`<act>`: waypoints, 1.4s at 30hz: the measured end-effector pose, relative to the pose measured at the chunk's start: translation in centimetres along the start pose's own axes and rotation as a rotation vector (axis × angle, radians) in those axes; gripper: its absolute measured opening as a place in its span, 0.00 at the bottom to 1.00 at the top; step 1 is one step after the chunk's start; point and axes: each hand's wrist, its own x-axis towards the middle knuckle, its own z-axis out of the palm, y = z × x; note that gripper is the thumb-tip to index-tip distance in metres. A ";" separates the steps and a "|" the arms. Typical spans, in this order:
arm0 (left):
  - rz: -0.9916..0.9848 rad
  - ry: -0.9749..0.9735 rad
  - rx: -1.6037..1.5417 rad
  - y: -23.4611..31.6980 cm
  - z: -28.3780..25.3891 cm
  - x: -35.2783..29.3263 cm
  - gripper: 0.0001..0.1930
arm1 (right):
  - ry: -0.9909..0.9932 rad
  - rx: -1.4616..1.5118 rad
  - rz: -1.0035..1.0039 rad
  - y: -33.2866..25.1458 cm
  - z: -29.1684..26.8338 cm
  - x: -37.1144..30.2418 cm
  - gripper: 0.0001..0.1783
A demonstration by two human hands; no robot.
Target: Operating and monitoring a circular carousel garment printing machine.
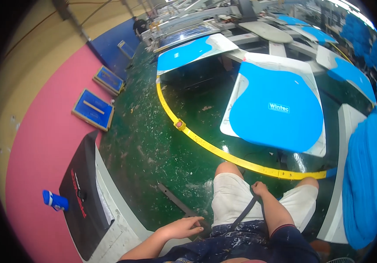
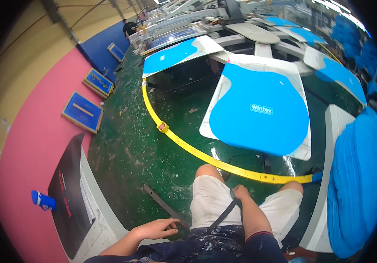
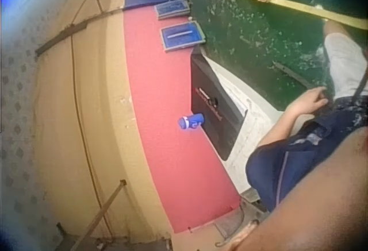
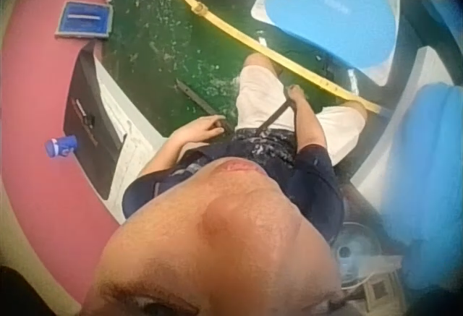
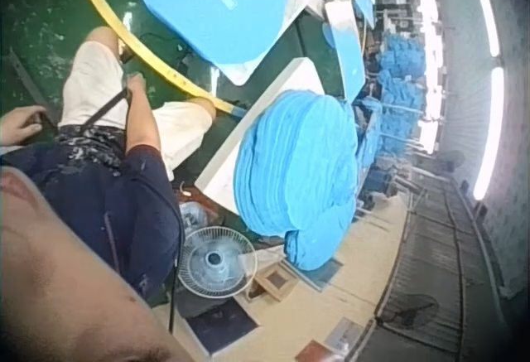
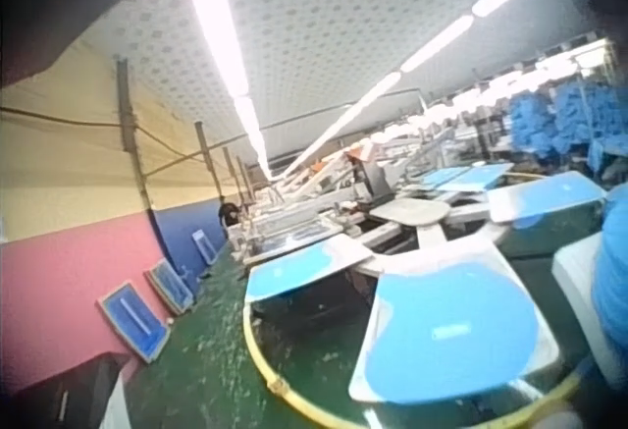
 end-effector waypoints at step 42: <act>-0.327 0.001 -0.121 -1.6 2.4 4.5 0.30 | -0.048 2.133 0.472 6.6 -7.5 -0.2 0.47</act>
